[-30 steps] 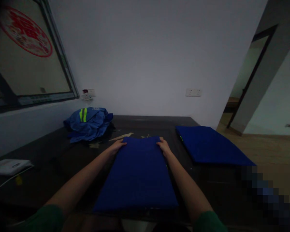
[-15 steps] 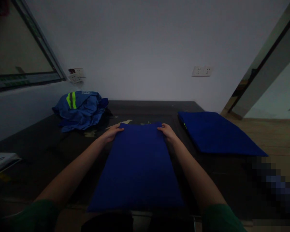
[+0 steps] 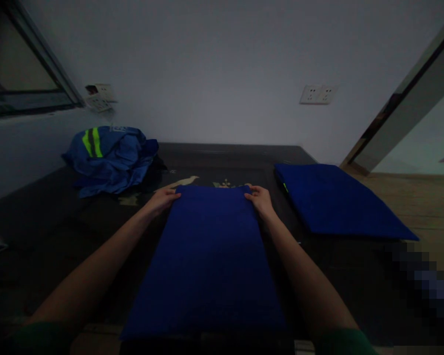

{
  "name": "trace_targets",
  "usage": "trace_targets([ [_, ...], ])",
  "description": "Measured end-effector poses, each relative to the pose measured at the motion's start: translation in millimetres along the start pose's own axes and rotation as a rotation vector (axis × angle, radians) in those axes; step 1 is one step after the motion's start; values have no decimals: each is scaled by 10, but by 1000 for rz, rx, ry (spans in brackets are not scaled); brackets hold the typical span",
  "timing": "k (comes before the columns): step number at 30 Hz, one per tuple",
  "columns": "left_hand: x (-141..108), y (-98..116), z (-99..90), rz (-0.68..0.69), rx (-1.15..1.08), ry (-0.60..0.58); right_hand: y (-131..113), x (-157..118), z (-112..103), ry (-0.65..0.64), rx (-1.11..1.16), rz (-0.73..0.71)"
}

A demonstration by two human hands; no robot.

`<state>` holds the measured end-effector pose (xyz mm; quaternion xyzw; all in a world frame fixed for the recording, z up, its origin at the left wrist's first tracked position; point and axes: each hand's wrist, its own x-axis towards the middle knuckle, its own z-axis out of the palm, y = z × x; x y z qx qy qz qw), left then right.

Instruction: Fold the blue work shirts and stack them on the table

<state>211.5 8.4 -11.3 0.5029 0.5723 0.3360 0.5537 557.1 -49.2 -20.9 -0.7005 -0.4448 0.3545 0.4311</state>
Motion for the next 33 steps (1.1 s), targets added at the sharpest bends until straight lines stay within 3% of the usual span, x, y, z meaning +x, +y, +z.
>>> trace_targets([
  [3, 24, -22, -24, 93, 314, 171, 46, -35, 49, 70, -300, -191],
  [6, -66, 22, -14, 178, 670, 216, 15, -133, 60, 119, -549, -335],
  [10, -318, 153, 203, 425, 1043, 311, -195, -318, 96, 143, -713, -447],
  [12, -415, 184, 399, 576, 1117, 216, -307, -423, 178, 69, -769, -533],
  [14, -454, 159, 595, 643, 1128, 5, -358, -518, 287, -79, -838, -576],
  [16, -441, 88, 730, 612, 1118, -151, -330, -583, 373, -214, -910, -553],
  [18, -403, 5, 778, 533, 1099, -190, -247, -606, 396, -268, -954, -496],
  [23, -362, -88, 701, 431, 1095, -105, -73, -572, 296, -235, -967, -402],
  [29, -353, -81, 705, 370, 1167, -26, -83, -567, 297, -204, -988, -367],
  [33, -373, -61, 651, 432, 1184, -15, -157, -635, 254, -185, -1036, -411],
])
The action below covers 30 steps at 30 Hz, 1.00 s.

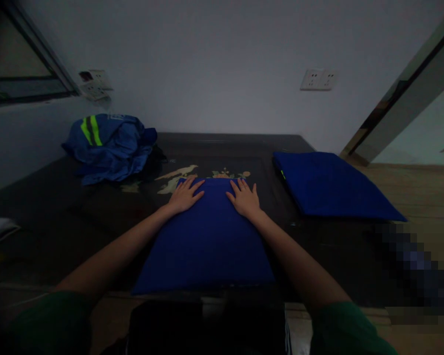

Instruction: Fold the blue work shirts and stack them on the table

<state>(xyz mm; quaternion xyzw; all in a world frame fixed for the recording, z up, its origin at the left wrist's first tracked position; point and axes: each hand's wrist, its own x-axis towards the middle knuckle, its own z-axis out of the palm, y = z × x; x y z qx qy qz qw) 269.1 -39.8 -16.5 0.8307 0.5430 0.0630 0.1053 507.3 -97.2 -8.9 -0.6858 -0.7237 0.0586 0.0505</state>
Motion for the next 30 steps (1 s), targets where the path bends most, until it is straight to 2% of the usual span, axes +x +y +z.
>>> trace_targets([
  [2, -143, 8, -76, 33, -1, 56, -34, -146, -86, 38, -15, -44],
  [4, -406, 71, -174, 110, -12, 73, -95, -390, -171, 63, 11, -122],
  [6, -743, 183, -259, 259, -37, -1, -171, -688, -222, 40, 61, -228],
  [8, -1064, 300, -300, 388, -54, -125, -231, -966, -219, -19, 85, -308],
  [10, -1285, 371, -286, 414, -41, -207, -244, -1165, -174, -68, 68, -329],
  [12, -1379, 368, -241, 377, -6, -213, -204, -1268, -117, -75, 27, -299],
  [15, -1377, 256, -195, 353, 30, -170, -75, -1304, -77, -43, -26, -258],
  [19, -1428, 154, -293, 298, 56, -144, 78, -1332, -186, -35, -23, -244],
  [21, -1535, 229, -375, 263, 47, -147, 52, -1385, -288, -32, 23, -226],
  [24, -1738, 497, -418, 332, -34, -150, -174, -1504, -393, -37, 153, -297],
  [27, -1883, 769, -318, 380, -72, -145, -467, -1624, -354, -112, 220, -384],
  [30, -1940, 851, -175, 359, -18, -108, -575, -1711, -213, -128, 148, -390],
])
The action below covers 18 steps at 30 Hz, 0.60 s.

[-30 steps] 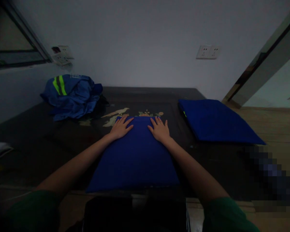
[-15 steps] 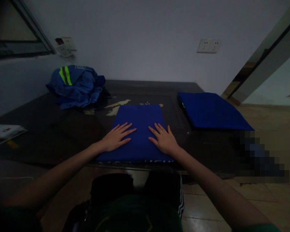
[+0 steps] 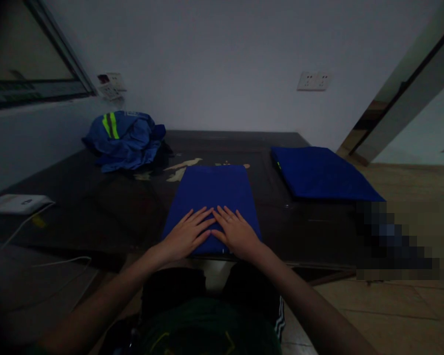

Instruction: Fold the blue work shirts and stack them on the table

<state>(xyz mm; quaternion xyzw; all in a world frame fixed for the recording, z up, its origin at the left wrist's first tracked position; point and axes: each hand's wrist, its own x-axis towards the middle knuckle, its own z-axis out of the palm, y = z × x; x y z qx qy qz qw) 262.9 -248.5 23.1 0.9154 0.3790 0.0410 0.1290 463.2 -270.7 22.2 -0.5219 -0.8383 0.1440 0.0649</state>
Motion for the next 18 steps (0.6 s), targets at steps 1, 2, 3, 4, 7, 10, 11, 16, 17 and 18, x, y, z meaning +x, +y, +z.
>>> trace_targets([
  [1, -10, -17, 33, -2, 25, 17, 16, -24, 47, 19, -40, 7],
  [2, -24, -50, 55, -3, 46, 34, 51, -55, 85, 45, -80, 17],
  [3, -44, -96, 64, -9, 61, 46, 96, -90, 111, 69, -113, 31],
  [4, -67, -150, 63, -18, 71, 53, 146, -128, 125, 86, -138, 48],
  [7, -161, -335, 23, -45, 78, 48, 288, -239, 124, 108, -168, 98],
  [10, -319, -502, -28, -77, 62, 82, 420, -366, 92, 144, -109, 122],
  [11, -393, -541, -41, -112, 49, 128, 467, -426, 77, 179, -53, 135],
  [16, -878, -492, -53, -454, -244, 416, 610, -892, -9, 468, 438, 407],
  [17, -966, -437, -47, -500, -366, 428, 598, -989, -20, 482, 542, 460],
  [18, -1038, -376, -39, -533, -490, 430, 571, -1073, -26, 476, 635, 494],
])
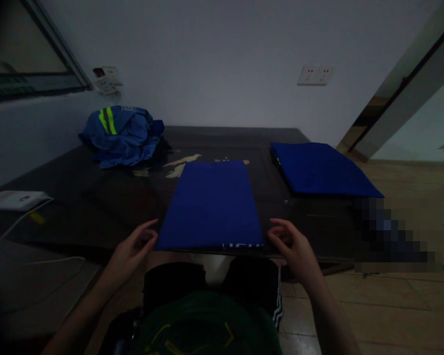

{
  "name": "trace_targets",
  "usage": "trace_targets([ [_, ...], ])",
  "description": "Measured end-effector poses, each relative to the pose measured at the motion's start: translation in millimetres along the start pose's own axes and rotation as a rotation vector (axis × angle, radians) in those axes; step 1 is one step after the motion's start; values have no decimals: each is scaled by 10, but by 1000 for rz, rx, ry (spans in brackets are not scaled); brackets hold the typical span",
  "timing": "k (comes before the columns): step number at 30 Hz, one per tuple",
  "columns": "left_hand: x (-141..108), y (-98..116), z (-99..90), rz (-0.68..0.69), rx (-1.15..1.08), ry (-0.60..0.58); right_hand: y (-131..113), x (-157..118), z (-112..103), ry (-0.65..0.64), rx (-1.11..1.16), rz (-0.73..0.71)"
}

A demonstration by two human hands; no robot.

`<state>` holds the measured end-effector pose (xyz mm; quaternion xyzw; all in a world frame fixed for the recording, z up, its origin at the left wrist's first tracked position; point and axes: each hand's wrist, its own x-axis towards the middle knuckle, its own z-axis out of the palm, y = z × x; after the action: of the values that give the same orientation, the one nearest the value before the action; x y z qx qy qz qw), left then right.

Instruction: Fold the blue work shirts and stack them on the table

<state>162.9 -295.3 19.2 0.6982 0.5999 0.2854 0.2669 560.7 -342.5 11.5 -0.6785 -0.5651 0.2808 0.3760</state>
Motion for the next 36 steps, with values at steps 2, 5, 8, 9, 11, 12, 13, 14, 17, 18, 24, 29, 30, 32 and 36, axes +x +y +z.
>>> trace_targets([
  [2, -141, 45, 0, -98, -185, -17, -22, -134, -22, -37, 115, 63],
  [5, -215, 99, 21, -212, -379, -38, -71, -223, 35, -24, 195, 86],
  [8, -188, 107, 34, -323, -574, -143, -101, -195, 104, 3, 236, 85],
  [9, -176, 105, 39, -350, -632, -174, -110, -174, 119, -11, 245, 89],
  [11, -163, 107, 59, -381, -718, -211, -132, -134, 136, -63, 261, 104],
  [12, -161, 112, 74, -385, -743, -219, -146, -117, 140, -90, 271, 109],
  [13, -162, 119, 92, -384, -757, -222, -162, -102, 142, -111, 281, 111],
  [14, -163, 127, 112, -381, -761, -219, -178, -90, 144, -121, 284, 108],
  [17, -164, 144, 162, -387, -735, -156, -218, -61, 147, -112, 271, 95],
  [18, -163, 146, 172, -394, -723, -130, -226, -55, 148, -100, 268, 95],
  [24, -157, 180, 151, -362, -622, -6, -218, -63, 164, -15, 320, 121],
  [29, -162, 178, 162, -354, -584, 43, -171, -67, 170, -35, 262, 132],
  [30, -164, 167, 170, -358, -576, 47, -159, -65, 169, -42, 234, 130],
  [32, -166, 138, 186, -367, -560, 57, -136, -64, 163, -52, 181, 139],
  [36, -159, 86, 186, -386, -568, 56, -110, -80, 151, -49, 137, 149],
])
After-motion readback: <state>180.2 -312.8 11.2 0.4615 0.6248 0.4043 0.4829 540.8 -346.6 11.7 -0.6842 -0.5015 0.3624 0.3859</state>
